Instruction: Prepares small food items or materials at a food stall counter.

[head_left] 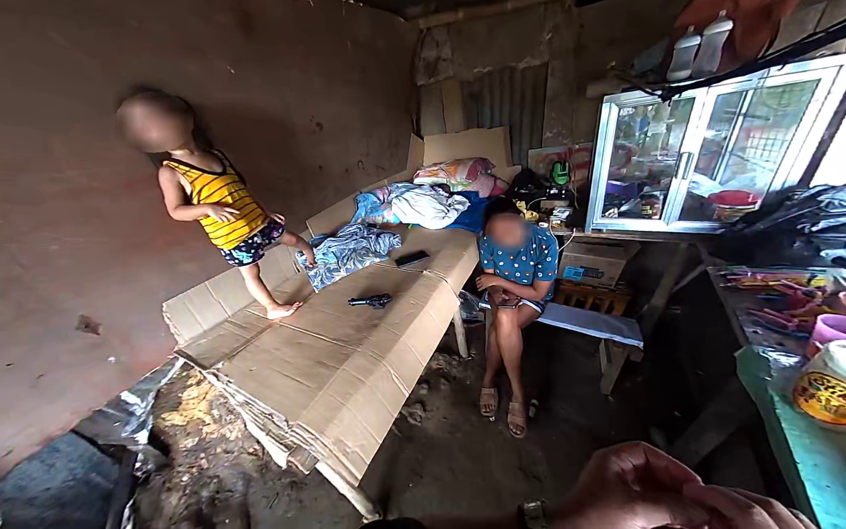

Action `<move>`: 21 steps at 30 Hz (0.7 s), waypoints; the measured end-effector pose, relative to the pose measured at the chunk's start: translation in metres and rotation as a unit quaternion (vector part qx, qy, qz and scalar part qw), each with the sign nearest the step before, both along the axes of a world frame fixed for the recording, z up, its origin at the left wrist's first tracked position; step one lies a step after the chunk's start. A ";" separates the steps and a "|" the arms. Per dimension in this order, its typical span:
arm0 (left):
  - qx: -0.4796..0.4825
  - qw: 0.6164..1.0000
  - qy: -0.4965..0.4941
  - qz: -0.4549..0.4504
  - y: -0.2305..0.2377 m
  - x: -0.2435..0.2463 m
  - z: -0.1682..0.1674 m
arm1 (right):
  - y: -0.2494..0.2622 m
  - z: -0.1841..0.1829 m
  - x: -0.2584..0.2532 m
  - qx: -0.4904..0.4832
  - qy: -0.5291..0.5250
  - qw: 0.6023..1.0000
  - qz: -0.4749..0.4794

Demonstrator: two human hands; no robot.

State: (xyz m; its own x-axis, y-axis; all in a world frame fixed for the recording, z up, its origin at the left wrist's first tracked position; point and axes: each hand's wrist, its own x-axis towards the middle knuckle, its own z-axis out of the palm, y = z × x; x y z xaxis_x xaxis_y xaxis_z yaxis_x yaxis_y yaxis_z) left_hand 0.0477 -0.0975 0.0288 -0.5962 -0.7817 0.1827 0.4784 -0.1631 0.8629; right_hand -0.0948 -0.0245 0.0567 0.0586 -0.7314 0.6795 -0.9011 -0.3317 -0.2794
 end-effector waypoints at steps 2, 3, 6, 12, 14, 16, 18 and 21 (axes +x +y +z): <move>0.012 1.000 0.009 0.000 -0.002 0.002 -0.001 | 0.003 0.003 -0.004 0.027 -0.038 0.997 0.060; 0.012 1.000 0.012 0.003 -0.003 0.002 -0.002 | 0.005 0.002 -0.007 0.035 -0.056 0.995 0.076; -0.032 0.999 -0.003 0.026 0.002 0.002 -0.004 | 0.008 -0.003 -0.004 0.033 -0.101 0.992 0.067; 0.016 0.999 0.007 0.027 0.006 0.006 0.002 | 0.010 -0.009 -0.013 0.034 -0.070 0.994 0.072; 0.034 0.999 0.002 0.021 0.007 0.008 0.005 | 0.011 -0.012 -0.015 0.036 -0.054 0.996 0.061; 0.032 0.999 0.003 0.022 0.009 0.005 0.003 | 0.012 -0.013 -0.010 0.033 -0.051 0.998 0.035; 0.009 1.000 0.013 0.023 0.009 0.003 -0.002 | 0.013 -0.015 -0.004 0.030 -0.055 0.998 0.007; -0.041 0.999 0.001 0.027 0.007 0.003 -0.008 | 0.011 -0.019 0.005 0.000 -0.067 0.997 -0.033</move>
